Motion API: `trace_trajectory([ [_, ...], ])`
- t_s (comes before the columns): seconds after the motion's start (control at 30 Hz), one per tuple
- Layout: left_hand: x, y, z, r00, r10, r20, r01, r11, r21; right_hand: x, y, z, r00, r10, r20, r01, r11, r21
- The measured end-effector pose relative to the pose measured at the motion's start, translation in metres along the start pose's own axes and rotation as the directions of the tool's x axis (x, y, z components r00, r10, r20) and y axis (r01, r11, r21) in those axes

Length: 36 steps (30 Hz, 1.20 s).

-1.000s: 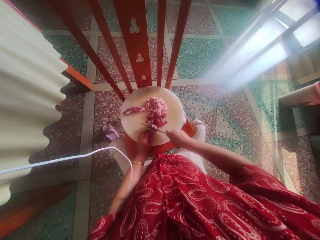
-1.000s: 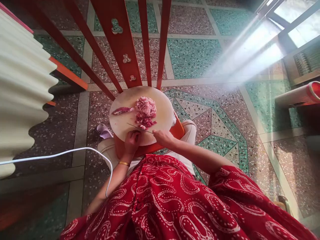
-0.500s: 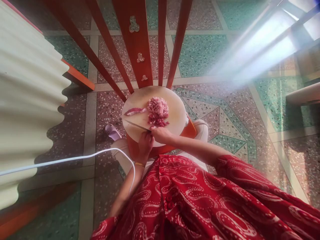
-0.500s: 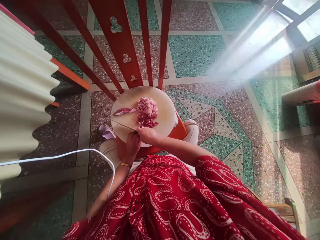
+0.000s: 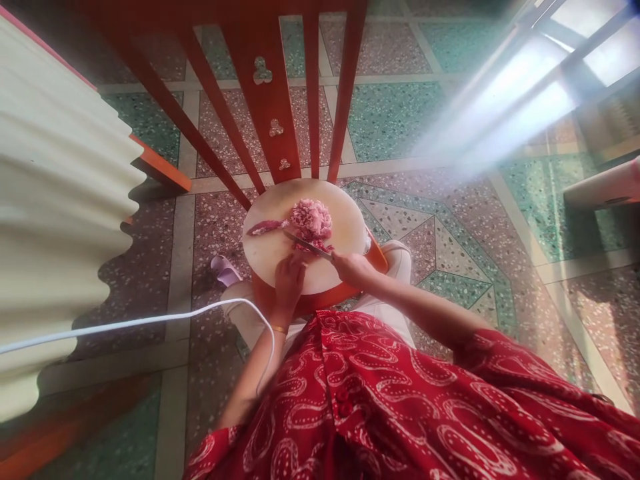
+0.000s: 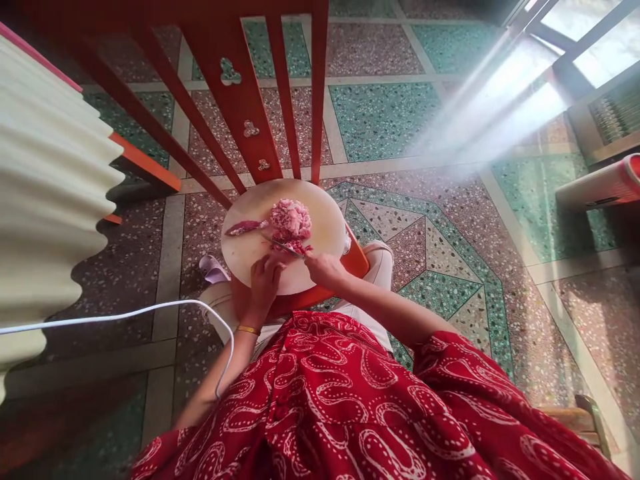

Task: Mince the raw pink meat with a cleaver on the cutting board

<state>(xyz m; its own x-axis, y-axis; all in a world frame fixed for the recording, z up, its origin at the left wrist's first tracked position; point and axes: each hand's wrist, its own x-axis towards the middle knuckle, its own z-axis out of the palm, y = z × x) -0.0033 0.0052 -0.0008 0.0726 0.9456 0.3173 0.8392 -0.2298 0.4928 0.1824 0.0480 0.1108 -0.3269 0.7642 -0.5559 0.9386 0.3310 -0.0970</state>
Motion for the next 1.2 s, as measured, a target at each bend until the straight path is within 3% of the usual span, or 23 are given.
trace_trajectory([
  [0.13,-0.012,0.001,-0.004,0.999,0.025,0.041,-0.021,0.997,-0.078,-0.011,-0.008,0.004,0.998,-0.057,0.036,0.058,0.998,-0.006],
  [0.33,-0.008,-0.004,0.008,0.998,0.002,0.068,0.0,1.0,-0.026,-0.016,-0.012,0.019,0.995,-0.084,0.054,0.085,0.996,-0.022],
  [0.67,-0.009,-0.008,0.013,0.998,0.014,0.059,-0.014,1.0,0.011,0.038,-0.055,0.002,0.98,-0.198,0.033,0.197,0.98,0.027],
  [0.77,-0.009,-0.006,0.011,0.999,0.003,0.046,-0.003,1.0,-0.007,0.03,-0.045,0.003,0.981,-0.186,0.052,0.185,0.983,0.015],
  [0.97,-0.009,-0.005,0.011,1.0,-0.002,0.015,0.003,0.999,-0.045,-0.006,0.001,0.011,0.994,-0.048,0.097,0.053,0.998,-0.043],
  [1.1,-0.01,-0.006,0.013,1.0,-0.019,0.013,0.019,1.0,-0.006,-0.013,0.0,0.01,0.99,-0.106,0.09,0.109,0.994,-0.027],
  [1.2,-0.011,-0.008,0.014,0.999,0.004,0.04,-0.003,1.0,-0.022,-0.001,-0.013,0.009,0.986,-0.138,0.09,0.14,0.99,-0.012],
])
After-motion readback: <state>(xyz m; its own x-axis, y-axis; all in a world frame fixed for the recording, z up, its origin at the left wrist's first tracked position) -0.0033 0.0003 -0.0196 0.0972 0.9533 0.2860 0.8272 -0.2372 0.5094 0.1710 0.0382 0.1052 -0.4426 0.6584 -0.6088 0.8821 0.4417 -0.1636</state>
